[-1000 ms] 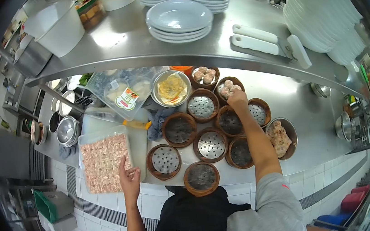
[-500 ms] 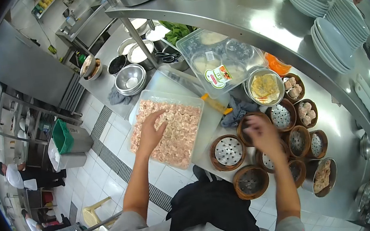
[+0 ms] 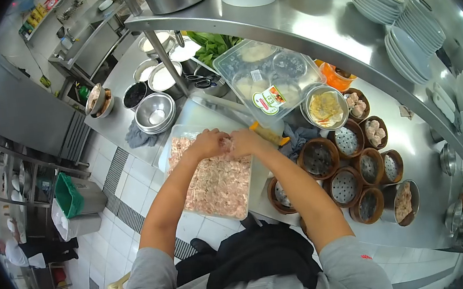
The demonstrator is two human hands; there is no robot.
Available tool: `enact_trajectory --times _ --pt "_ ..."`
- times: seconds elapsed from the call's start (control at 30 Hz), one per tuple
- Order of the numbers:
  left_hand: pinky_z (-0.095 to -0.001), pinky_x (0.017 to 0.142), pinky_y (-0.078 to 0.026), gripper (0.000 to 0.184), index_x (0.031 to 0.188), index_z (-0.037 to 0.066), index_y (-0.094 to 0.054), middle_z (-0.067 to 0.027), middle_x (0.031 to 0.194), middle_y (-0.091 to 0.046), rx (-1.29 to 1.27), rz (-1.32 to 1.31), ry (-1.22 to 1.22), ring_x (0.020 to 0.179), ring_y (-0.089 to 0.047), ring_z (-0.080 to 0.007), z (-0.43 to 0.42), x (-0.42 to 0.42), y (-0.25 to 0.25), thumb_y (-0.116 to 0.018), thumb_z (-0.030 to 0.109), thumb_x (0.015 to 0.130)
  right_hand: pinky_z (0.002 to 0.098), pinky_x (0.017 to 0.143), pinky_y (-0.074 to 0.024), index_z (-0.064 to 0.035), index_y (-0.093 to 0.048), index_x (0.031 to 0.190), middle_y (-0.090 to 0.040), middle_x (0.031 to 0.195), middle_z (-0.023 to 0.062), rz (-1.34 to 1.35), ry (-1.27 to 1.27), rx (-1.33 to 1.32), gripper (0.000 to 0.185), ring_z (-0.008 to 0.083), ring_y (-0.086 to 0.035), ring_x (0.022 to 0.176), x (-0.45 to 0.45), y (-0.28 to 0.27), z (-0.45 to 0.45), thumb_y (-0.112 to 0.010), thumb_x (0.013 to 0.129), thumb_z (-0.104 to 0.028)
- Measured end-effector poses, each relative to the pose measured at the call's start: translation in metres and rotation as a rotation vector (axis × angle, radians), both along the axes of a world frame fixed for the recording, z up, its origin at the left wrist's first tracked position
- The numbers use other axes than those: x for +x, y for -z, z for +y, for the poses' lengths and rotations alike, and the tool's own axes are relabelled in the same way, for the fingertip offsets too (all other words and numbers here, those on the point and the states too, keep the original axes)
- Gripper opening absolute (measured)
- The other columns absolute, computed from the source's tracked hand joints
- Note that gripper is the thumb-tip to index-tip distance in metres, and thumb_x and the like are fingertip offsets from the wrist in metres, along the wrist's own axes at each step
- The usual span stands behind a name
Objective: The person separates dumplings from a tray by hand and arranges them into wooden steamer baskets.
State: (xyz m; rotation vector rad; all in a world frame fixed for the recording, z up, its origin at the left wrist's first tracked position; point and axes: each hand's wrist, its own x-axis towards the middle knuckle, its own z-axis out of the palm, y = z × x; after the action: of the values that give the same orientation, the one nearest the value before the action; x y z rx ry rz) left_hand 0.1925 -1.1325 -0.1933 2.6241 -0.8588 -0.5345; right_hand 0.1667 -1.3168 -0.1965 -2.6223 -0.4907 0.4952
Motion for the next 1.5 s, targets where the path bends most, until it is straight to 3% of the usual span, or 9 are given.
enact_trajectory --times 0.3,0.57,0.7,0.87,0.97,1.1,1.3,1.37,1.5 --pt "-0.0628 0.100 -0.035 0.056 0.119 0.017 -0.064 -0.0117 0.122 -0.059 0.108 0.050 -0.001 0.117 -0.051 -0.0379 -0.006 0.007 -0.006 -0.063 0.057 0.079 0.0405 0.093 -0.0467 -0.0005 -0.060 0.117 -0.062 0.113 0.0219 0.080 -0.054 -0.115 0.080 0.0352 -0.059 0.107 0.005 0.000 -0.002 -0.081 0.061 -0.053" --pt "-0.0420 0.084 -0.051 0.068 0.115 0.010 -0.061 -0.0181 0.105 -0.067 -0.035 0.107 0.154 0.094 -0.064 -0.0365 0.002 0.007 -0.011 -0.065 0.064 0.075 0.0416 0.083 -0.0484 -0.0044 -0.057 0.111 -0.066 0.103 0.0185 0.062 -0.049 0.068 0.058 0.0336 -0.062 0.097 -0.005 -0.007 -0.010 -0.075 0.073 -0.044" --pt "-0.0451 0.084 -0.050 0.064 0.115 0.008 -0.061 -0.0204 0.098 -0.069 -0.103 0.023 0.170 0.093 -0.065 -0.0382 0.003 0.013 0.000 -0.066 0.060 0.078 0.0404 0.081 -0.0492 -0.0048 -0.054 0.114 -0.066 0.102 0.0175 0.065 -0.072 0.035 0.049 0.0338 -0.064 0.094 -0.005 -0.014 -0.011 -0.070 0.080 -0.037" --pt "-0.0369 0.075 -0.050 0.045 0.110 0.004 -0.063 -0.0136 0.089 -0.068 -0.337 0.330 -0.016 0.079 -0.064 -0.0249 0.008 0.032 -0.002 -0.063 0.044 0.088 0.0325 0.074 -0.0501 -0.0076 -0.054 0.124 -0.065 0.100 0.0053 0.320 0.230 0.401 0.049 0.0171 -0.063 0.084 0.005 -0.014 -0.018 -0.069 0.084 -0.033" --pt "-0.0304 0.068 -0.047 0.038 0.103 0.003 -0.063 -0.0066 0.080 -0.063 -0.662 0.333 -0.166 0.073 -0.058 -0.0150 0.011 0.035 0.017 -0.057 0.040 0.094 0.0295 0.071 -0.0497 -0.0098 -0.053 0.128 -0.062 0.095 -0.0002 0.541 0.455 0.901 0.054 0.0117 -0.058 0.079 0.000 -0.020 -0.020 -0.071 0.083 -0.034" --pt "-0.0300 0.060 -0.045 0.036 0.095 0.004 -0.064 -0.0027 0.071 -0.059 -0.824 0.387 -0.316 0.066 -0.055 -0.0115 0.005 0.031 0.022 -0.054 0.038 0.097 0.0287 0.068 -0.0497 -0.0108 -0.051 0.131 -0.060 0.094 -0.0002 0.642 0.468 1.020 0.058 0.0118 -0.057 0.078 -0.016 -0.035 -0.016 -0.074 0.082 -0.032" --pt "-0.0263 0.057 -0.043 0.041 0.099 0.009 -0.059 -0.0003 0.077 -0.055 -1.081 0.570 -0.541 0.068 -0.055 -0.0110 -0.014 0.017 -0.009 -0.045 0.048 0.099 0.0299 0.074 -0.0500 -0.0110 -0.050 0.134 -0.061 0.102 0.0032 0.344 0.494 0.746 0.069 0.0153 -0.059 0.087 -0.034 -0.045 -0.010 -0.080 0.072 -0.021" --pt "-0.0296 0.062 -0.045 0.039 0.108 0.011 -0.054 -0.0012 0.088 -0.057 -1.431 0.992 -0.736 0.078 -0.057 -0.0134 -0.020 0.008 -0.026 -0.046 0.048 0.099 0.0315 0.079 -0.0497 -0.0092 -0.053 0.131 -0.063 0.101 0.0051 0.103 0.593 0.688 0.070 0.0191 -0.060 0.088 -0.036 -0.035 -0.007 -0.079 0.067 -0.015" --pt "-0.0326 0.067 -0.047 0.044 0.119 0.011 -0.051 -0.0028 0.100 -0.058 -1.426 1.152 -0.795 0.090 -0.056 -0.0147 -0.031 -0.021 -0.049 -0.049 0.049 0.097 0.0334 0.082 -0.0501 -0.0069 -0.057 0.125 -0.065 0.102 0.0094 -0.139 0.652 0.739 0.065 0.0228 -0.063 0.091 -0.049 -0.040 -0.009 -0.078 0.063 -0.014"
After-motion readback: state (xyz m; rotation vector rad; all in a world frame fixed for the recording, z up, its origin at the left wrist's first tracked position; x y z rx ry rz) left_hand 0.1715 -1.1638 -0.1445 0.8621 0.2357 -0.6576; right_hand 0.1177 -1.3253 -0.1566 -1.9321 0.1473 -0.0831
